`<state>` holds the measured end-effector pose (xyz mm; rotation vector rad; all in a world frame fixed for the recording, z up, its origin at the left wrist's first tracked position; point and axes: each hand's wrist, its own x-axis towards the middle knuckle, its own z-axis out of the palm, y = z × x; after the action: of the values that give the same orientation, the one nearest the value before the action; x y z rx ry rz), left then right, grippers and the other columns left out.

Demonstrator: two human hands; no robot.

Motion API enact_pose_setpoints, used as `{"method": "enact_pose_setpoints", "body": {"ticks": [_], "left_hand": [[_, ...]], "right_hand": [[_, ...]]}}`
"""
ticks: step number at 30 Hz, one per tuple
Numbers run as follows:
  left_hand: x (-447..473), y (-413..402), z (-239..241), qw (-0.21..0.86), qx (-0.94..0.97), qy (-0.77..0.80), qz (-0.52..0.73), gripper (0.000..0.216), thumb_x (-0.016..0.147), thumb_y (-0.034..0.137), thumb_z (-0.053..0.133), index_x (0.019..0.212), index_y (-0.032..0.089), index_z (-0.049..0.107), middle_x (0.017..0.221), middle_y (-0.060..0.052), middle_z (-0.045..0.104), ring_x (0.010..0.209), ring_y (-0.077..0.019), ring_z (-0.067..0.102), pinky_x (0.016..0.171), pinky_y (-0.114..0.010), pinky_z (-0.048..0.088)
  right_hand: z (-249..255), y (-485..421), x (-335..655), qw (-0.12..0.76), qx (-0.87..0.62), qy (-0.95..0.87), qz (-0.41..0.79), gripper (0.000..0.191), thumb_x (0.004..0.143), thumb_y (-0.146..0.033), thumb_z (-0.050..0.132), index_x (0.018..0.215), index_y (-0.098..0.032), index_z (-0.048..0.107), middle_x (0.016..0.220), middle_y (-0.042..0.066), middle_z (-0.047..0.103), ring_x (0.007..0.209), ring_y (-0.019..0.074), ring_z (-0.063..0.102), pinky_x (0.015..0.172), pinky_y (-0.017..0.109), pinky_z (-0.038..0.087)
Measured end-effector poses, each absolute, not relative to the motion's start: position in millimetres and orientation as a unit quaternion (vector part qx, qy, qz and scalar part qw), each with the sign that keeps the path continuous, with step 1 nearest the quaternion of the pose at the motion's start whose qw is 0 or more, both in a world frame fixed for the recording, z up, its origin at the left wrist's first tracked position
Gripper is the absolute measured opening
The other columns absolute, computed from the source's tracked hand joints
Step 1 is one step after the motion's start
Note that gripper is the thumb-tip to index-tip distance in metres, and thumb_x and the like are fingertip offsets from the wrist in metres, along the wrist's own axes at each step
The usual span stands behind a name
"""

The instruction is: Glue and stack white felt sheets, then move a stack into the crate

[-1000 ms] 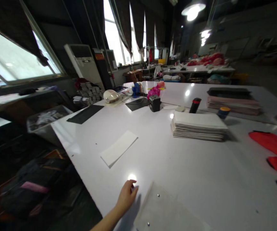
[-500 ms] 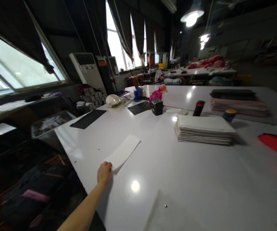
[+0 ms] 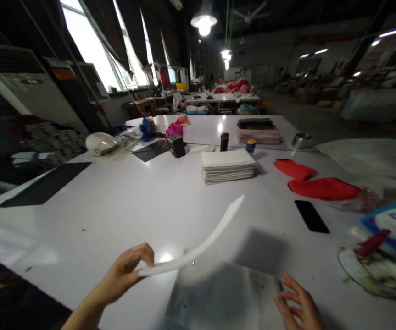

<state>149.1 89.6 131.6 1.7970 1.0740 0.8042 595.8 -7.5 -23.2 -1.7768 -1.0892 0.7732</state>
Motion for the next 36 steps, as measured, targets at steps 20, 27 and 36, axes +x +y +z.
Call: {"method": "enact_pose_setpoints", "body": {"ticks": [20,27,36], "left_hand": [[211.8,83.5,-30.6,0.533,0.491,0.617,0.306,0.044,0.068,0.047,0.068,0.097,0.015,0.060,0.064,0.004,0.045,0.060,-0.0113,0.044,0.057,-0.022,0.034],[213.8,83.7,-36.7,0.415,0.575,0.663,0.238,0.039,0.074,0.042,0.056,0.104,0.018,0.052,0.074,0.000,0.059,0.067,-0.0169,0.055,0.064,-0.026,0.040],[219.1,84.9,-42.0,0.389,0.585,0.678,0.219,0.039,0.073,0.040,0.053,0.104,0.018,0.052,0.074,-0.002,0.062,0.068,-0.0187,0.059,0.065,-0.028,0.042]], "right_hand": [[-110.4,-48.2,619.9,0.447,-0.681,-0.315,0.486,0.058,0.068,-0.062,0.069,0.105,-0.021,0.051,0.077,0.004,0.065,0.077,0.0250,0.063,0.065,0.030,0.052],[-110.0,-43.5,603.4,0.403,-0.736,-0.374,0.395,0.051,0.071,-0.065,0.058,0.097,-0.021,0.055,0.073,0.001,0.058,0.070,0.0232,0.060,0.065,0.034,0.049],[-111.4,-37.1,599.7,0.393,-0.761,-0.380,0.348,0.047,0.069,-0.063,0.056,0.091,-0.022,0.062,0.075,0.003,0.062,0.071,0.0238,0.061,0.066,0.035,0.050]]}}
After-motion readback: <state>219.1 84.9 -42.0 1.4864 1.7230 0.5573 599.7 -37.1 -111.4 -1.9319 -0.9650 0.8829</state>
